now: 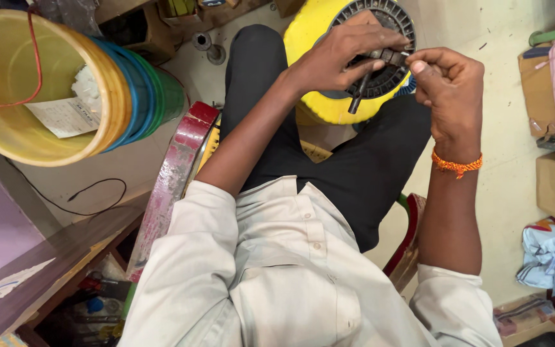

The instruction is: The person sits on a chair and works on a motor stator resting on a yellow container. They use their hands to adjust copper windings, then use a green screwdriver to press and align the windings, and finally use scissors to trim a small white tag from the stator.

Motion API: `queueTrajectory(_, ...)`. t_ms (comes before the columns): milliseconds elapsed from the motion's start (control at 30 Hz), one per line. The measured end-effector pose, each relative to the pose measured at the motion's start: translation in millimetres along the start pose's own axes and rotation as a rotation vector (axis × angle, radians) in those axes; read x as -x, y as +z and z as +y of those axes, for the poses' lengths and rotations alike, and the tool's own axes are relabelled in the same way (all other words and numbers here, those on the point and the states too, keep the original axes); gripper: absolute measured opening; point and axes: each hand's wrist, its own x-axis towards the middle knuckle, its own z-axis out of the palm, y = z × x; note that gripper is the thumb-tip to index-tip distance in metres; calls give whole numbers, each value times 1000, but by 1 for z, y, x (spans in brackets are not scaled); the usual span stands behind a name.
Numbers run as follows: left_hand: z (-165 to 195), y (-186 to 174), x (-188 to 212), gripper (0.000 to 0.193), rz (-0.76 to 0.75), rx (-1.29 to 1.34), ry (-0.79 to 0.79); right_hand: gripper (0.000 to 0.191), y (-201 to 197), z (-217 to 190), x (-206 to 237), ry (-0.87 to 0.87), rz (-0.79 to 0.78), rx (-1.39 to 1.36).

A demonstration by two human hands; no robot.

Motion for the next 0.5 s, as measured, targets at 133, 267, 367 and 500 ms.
queueTrajectory(133,1,1,0,37,21,23,-44,10,3,-6,-1,-39,-3,153)
queueTrajectory(267,0,3,2,36,35,39,-81,9,16,-2,5,-65,84,314)
queueTrajectory(367,-2,4,2,37,37,57,-122,7,20,2,9,-68,130,252)
queueTrajectory(500,-5,3,1,37,28,74,-122,5,20,10,12,-58,127,139)
